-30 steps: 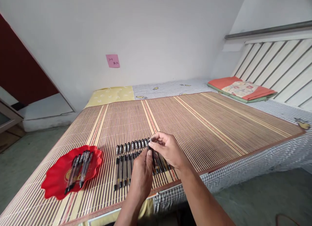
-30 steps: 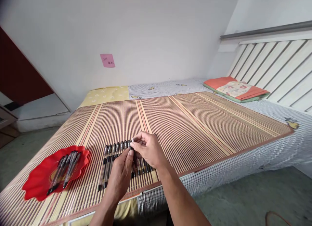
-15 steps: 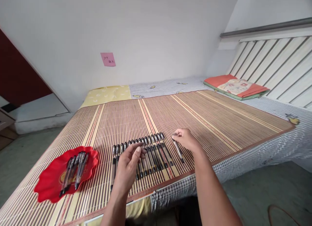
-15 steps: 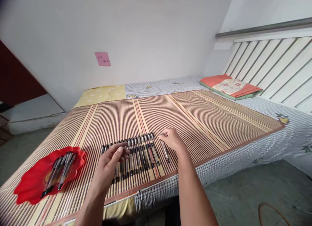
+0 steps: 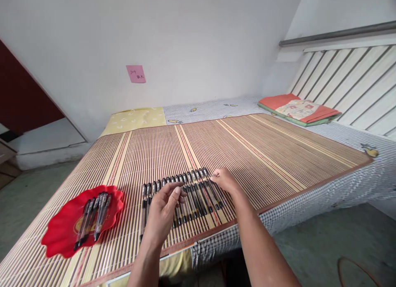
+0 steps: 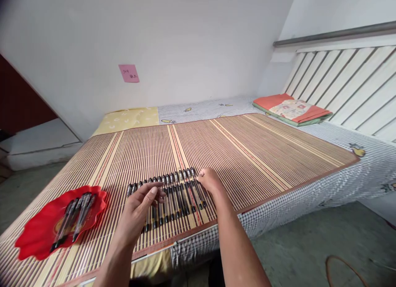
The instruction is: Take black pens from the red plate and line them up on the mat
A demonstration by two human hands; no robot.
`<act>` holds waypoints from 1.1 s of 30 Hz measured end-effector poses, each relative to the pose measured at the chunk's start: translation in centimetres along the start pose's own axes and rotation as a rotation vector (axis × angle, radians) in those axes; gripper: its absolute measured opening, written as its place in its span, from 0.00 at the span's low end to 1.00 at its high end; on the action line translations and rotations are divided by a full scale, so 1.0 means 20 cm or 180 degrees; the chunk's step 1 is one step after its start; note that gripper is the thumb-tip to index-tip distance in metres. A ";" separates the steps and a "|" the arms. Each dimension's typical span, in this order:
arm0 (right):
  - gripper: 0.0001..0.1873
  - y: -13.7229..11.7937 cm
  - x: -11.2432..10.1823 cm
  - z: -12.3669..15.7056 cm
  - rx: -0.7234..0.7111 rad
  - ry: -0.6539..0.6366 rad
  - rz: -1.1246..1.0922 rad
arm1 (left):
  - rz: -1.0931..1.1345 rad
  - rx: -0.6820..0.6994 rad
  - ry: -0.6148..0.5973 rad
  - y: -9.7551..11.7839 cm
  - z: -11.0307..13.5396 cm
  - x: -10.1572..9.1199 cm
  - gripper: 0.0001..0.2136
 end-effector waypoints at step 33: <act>0.05 -0.04 -0.01 0.05 0.0267 -0.0163 0.0607 | 0.0017 -0.0011 -0.0127 -0.02 0.00 0.01 0.18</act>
Point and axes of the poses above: each hand's wrist, its own z-axis away from the middle knuckle, its own x-axis out of the palm, y = z × x, the point moved 3 cm from there along -z, towards the middle knuckle, and after that the axes turned 1 degree about x, right-handed, at the moved point
